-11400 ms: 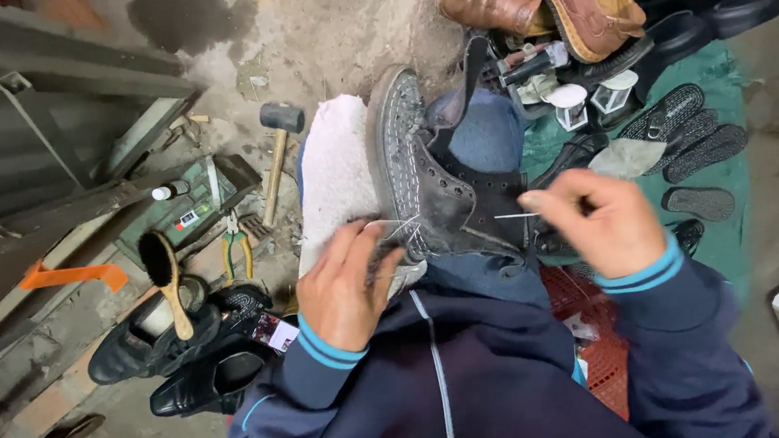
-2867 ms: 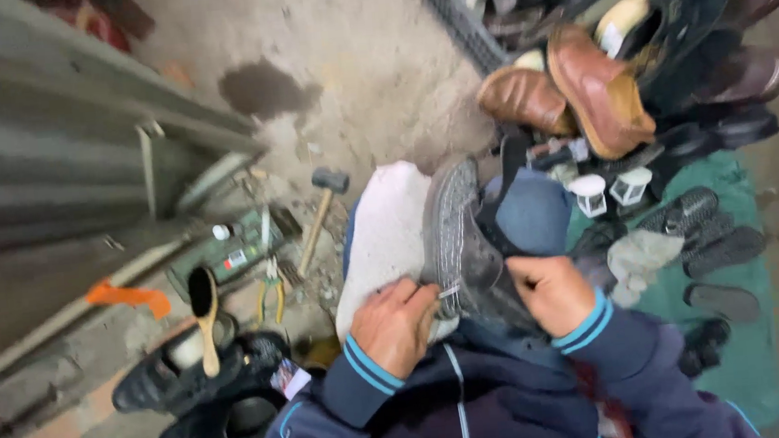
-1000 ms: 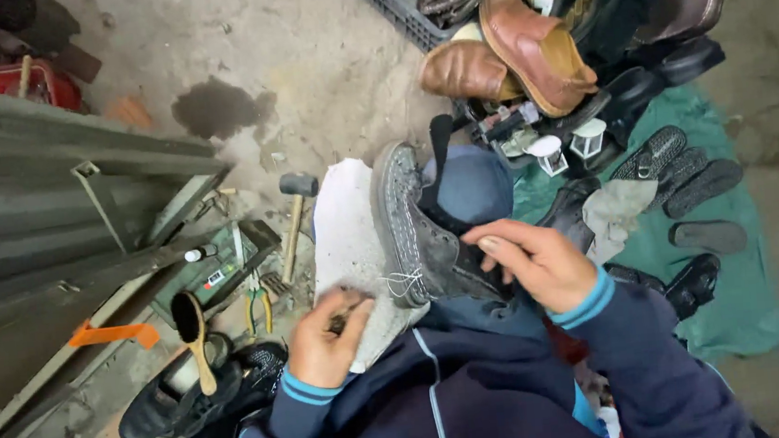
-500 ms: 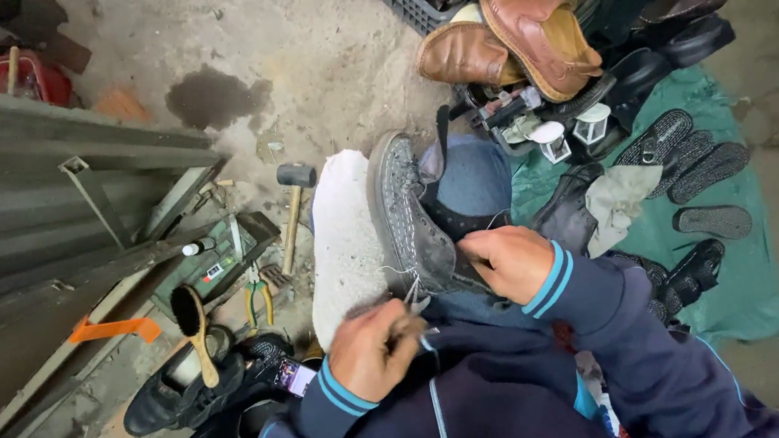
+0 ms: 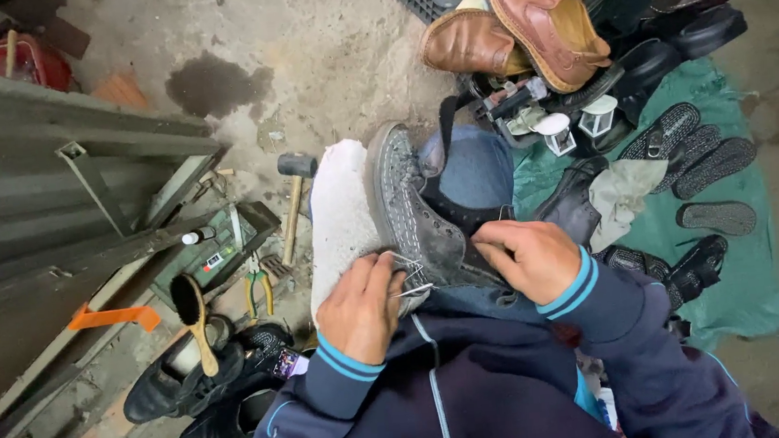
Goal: Hand-sewing the leather upper of a shoe using a needle and thread.
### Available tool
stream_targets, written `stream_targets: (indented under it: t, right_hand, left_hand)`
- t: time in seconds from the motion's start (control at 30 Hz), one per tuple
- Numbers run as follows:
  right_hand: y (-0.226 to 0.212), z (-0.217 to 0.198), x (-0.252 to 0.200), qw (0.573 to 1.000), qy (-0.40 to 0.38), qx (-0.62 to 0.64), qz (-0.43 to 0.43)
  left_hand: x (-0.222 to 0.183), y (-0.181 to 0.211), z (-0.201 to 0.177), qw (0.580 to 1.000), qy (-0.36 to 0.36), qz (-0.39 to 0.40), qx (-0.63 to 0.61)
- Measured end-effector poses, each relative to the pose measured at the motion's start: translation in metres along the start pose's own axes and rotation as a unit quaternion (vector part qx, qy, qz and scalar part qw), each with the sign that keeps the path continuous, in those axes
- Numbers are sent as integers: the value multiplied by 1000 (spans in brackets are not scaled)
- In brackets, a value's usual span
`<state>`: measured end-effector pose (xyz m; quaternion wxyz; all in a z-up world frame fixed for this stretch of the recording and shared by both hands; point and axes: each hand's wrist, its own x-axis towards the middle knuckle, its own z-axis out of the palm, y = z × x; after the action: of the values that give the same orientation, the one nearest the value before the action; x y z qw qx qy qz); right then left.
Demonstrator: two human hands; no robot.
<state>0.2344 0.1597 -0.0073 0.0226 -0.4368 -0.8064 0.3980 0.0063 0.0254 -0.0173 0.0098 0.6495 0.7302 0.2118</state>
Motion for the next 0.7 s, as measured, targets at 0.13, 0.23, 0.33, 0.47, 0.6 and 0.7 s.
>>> stream_targets:
  t: [0.13, 0.23, 0.33, 0.47, 0.6, 0.7]
  right_hand:
    - [-1, -11, -8, 1000, 21, 4, 1]
    - [10, -20, -14, 999, 27, 22, 21]
    - [41, -31, -23, 985, 124, -108, 50]
    - [32, -52, -26, 954, 182, -236, -22]
    - [6, -23, -6, 957, 176, -106, -205]
    - [10, 2, 8, 947, 103, -141, -268]
  left_hand:
    - [4, 5, -1, 1000, -3, 17, -19]
    - [6, 5, -18, 989, -43, -23, -136]
    - [1, -6, -39, 953, -69, -71, -288]
    - [-7, -22, -51, 910, -192, -72, -359]
    - [-10, -15, -48, 920, -236, -56, -307]
    - [-10, -10, -41, 939, -262, -54, -215]
